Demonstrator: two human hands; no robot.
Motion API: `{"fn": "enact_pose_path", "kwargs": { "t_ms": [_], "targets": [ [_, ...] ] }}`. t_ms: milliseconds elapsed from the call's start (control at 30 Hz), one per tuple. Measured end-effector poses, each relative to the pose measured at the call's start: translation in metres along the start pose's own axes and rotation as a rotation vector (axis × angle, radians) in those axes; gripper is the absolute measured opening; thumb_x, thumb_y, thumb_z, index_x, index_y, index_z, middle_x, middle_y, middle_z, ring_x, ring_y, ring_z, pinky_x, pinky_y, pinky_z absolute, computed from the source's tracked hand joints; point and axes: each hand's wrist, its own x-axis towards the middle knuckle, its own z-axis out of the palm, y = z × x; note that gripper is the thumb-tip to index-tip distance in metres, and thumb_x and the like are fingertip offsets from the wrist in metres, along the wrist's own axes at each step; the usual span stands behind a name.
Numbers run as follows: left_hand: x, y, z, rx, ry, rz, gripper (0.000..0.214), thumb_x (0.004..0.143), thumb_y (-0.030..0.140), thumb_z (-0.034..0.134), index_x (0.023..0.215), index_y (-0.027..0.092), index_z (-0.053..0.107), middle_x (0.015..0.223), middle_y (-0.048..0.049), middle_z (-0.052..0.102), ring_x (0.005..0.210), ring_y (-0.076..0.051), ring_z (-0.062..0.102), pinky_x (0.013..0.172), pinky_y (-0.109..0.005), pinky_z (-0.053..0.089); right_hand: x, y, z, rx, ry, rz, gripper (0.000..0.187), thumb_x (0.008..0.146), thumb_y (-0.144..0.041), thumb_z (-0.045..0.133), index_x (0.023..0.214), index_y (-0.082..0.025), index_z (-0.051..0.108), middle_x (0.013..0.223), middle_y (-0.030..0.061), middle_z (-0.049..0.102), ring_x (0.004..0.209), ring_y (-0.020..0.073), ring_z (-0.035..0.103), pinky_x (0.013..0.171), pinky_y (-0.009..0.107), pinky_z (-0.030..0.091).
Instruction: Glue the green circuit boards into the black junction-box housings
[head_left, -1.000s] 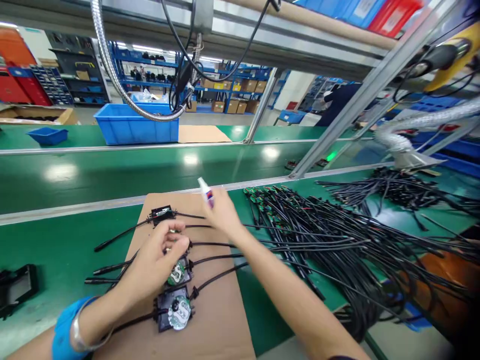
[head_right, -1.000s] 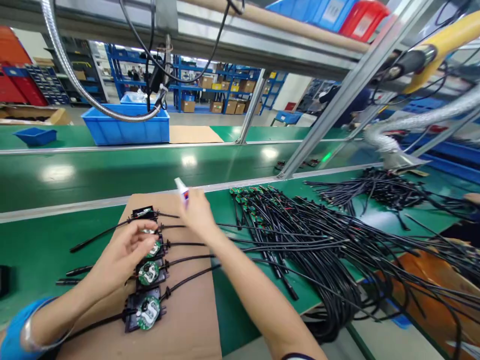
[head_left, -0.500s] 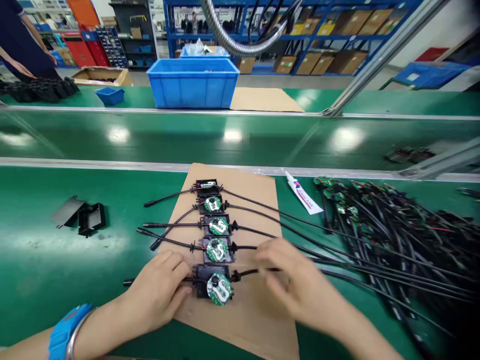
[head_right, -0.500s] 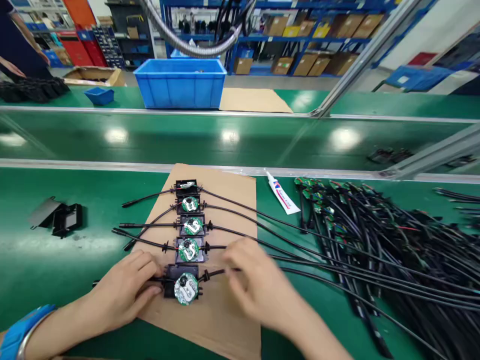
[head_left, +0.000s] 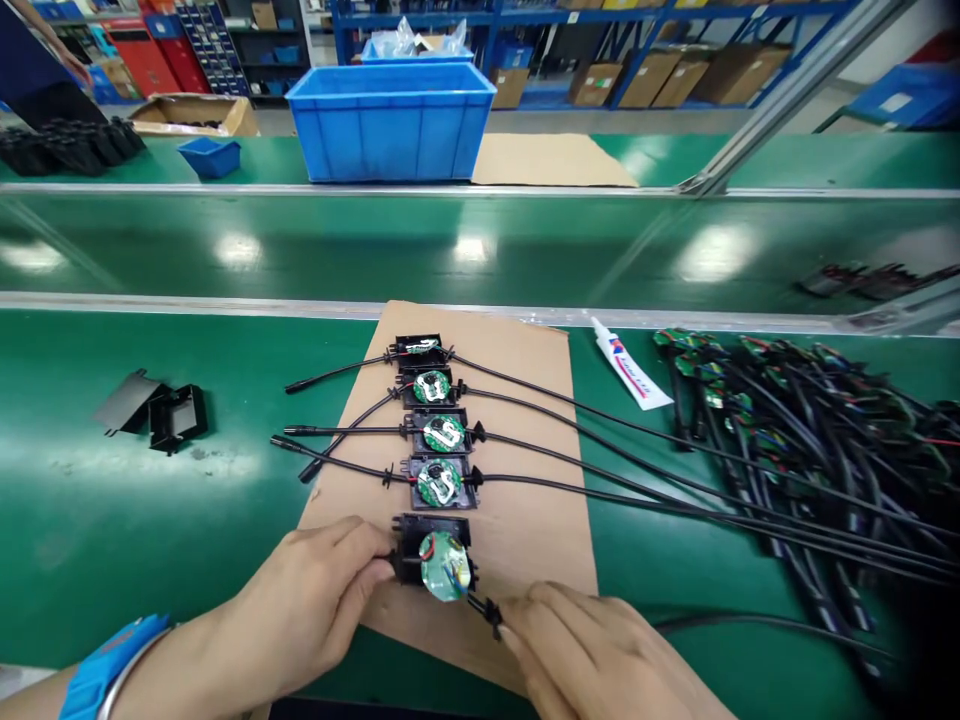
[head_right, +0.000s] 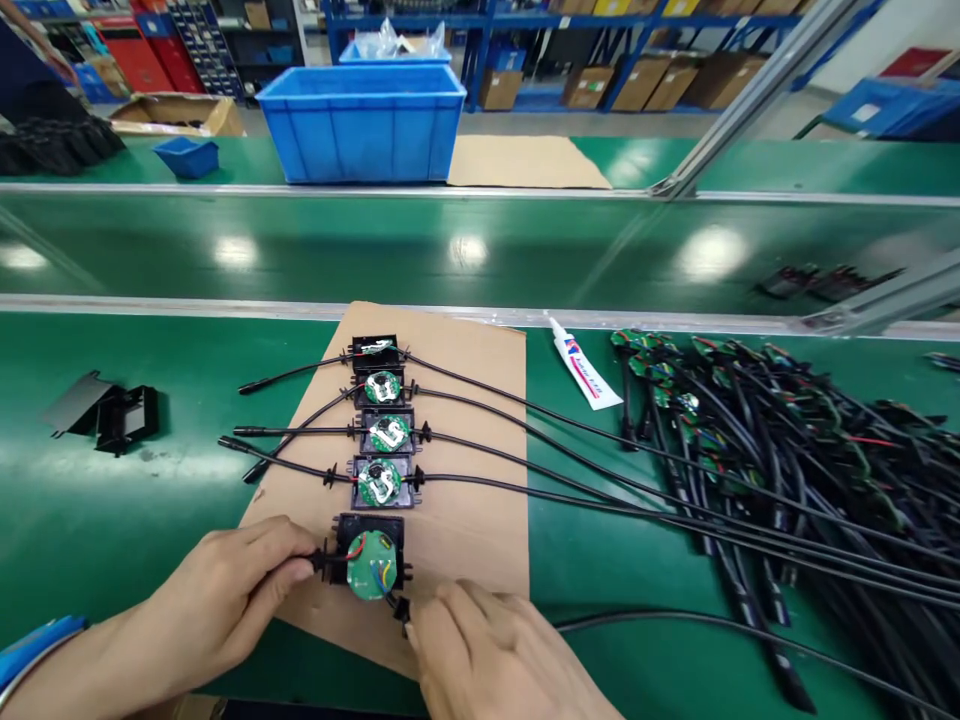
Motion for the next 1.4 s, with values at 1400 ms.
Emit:
{"fn": "enact_pose_path", "kwargs": {
  "t_ms": [1400],
  "targets": [
    [0.003,0.018,0.021,0.678,-0.015,0.232,0.045,0.087,0.007,0.039,0.131,0.002,0.045,0.108,-0.0164,0.061,0.088,-0.026,0.059,0.071,-0.038,0.055,0.044,0.0,-0.001,0.2,-0.221,0.192,0.031,0.084,-0.021,0.042,0.11,-0.016,0.058,0.09,0.0079,0.066,0.077,0.0223,0.062,0.064,0.033,0.041]
  ]
}}
